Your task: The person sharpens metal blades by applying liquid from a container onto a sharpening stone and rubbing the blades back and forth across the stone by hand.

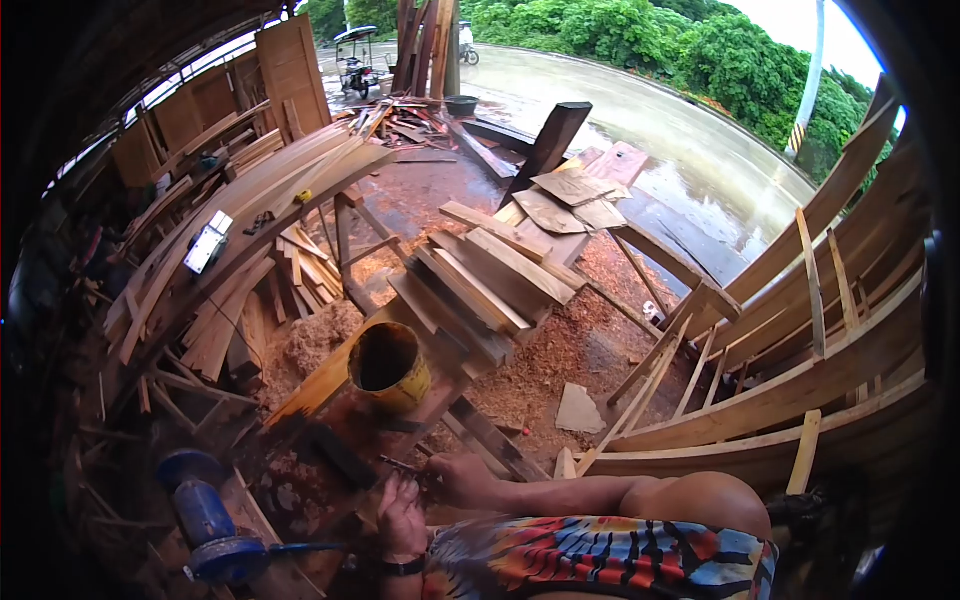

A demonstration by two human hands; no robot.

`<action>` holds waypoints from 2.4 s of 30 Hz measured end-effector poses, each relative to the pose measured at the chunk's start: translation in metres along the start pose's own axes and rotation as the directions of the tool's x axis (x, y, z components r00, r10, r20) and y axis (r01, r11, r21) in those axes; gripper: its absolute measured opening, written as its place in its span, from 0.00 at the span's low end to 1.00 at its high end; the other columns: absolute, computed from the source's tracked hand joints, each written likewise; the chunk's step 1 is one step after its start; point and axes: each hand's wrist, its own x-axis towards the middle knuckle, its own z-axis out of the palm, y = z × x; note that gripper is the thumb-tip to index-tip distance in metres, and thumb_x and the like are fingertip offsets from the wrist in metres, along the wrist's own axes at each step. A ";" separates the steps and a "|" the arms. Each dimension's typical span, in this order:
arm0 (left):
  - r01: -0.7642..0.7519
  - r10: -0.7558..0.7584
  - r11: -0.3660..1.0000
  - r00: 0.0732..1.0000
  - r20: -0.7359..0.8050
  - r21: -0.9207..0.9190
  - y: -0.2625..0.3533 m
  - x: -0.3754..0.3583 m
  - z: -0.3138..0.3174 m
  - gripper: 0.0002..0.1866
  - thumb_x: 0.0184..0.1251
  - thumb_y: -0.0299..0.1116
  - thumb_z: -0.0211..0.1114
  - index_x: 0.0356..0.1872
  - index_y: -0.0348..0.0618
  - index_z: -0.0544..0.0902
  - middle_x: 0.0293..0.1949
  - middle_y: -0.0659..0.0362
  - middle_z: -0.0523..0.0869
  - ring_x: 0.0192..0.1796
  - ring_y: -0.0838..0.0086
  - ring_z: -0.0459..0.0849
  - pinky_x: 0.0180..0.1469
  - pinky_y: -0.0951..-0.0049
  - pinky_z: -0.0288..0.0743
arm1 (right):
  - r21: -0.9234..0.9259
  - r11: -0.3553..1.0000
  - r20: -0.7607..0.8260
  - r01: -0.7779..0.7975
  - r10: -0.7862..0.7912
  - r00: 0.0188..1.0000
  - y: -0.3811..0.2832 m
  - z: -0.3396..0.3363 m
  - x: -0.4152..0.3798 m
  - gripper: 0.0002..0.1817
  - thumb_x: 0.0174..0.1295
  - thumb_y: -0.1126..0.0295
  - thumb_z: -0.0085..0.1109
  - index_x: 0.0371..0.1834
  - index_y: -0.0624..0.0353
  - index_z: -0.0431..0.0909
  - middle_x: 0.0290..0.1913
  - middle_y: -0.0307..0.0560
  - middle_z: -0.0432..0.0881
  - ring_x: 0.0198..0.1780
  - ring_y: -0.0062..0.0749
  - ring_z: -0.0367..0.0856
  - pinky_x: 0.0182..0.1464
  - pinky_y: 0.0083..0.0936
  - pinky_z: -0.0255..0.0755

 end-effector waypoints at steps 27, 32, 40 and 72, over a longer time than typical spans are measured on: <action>0.029 -0.028 0.999 0.999 -0.029 0.045 -0.005 -0.001 -0.007 0.30 0.68 0.33 0.62 0.72 0.45 0.69 0.62 0.58 0.79 0.65 0.66 0.77 0.67 0.54 0.72 | 0.056 0.998 -0.028 0.019 -0.018 0.999 0.006 -0.002 -0.013 0.07 0.57 0.68 0.64 0.34 0.55 0.77 0.32 0.52 0.82 0.34 0.57 0.84 0.32 0.48 0.76; 0.046 -0.046 0.997 0.999 -0.007 0.062 -0.007 0.003 -0.012 0.32 0.68 0.34 0.62 0.73 0.46 0.68 0.63 0.59 0.79 0.67 0.66 0.75 0.67 0.52 0.71 | 0.033 0.999 -0.021 0.001 0.000 1.000 0.014 0.001 -0.014 0.07 0.57 0.67 0.65 0.36 0.55 0.78 0.33 0.52 0.82 0.34 0.56 0.84 0.33 0.47 0.76; 0.019 -0.010 0.992 0.997 -0.070 0.123 -0.008 0.006 -0.010 0.28 0.68 0.32 0.64 0.69 0.46 0.72 0.60 0.60 0.82 0.63 0.70 0.78 0.61 0.59 0.75 | 0.023 0.998 -0.022 0.050 -0.050 0.999 0.008 -0.004 -0.010 0.07 0.58 0.68 0.64 0.37 0.54 0.78 0.32 0.51 0.82 0.34 0.55 0.84 0.33 0.46 0.77; -0.155 -0.100 0.152 0.980 0.171 0.976 0.108 0.103 -0.144 0.18 0.65 0.34 0.71 0.53 0.37 0.88 0.46 0.48 0.92 0.49 0.62 0.91 0.55 0.66 0.82 | 0.072 0.898 0.566 0.435 -0.396 0.723 0.037 0.069 0.118 0.07 0.62 0.70 0.67 0.41 0.56 0.88 0.34 0.49 0.85 0.37 0.47 0.87 0.39 0.37 0.79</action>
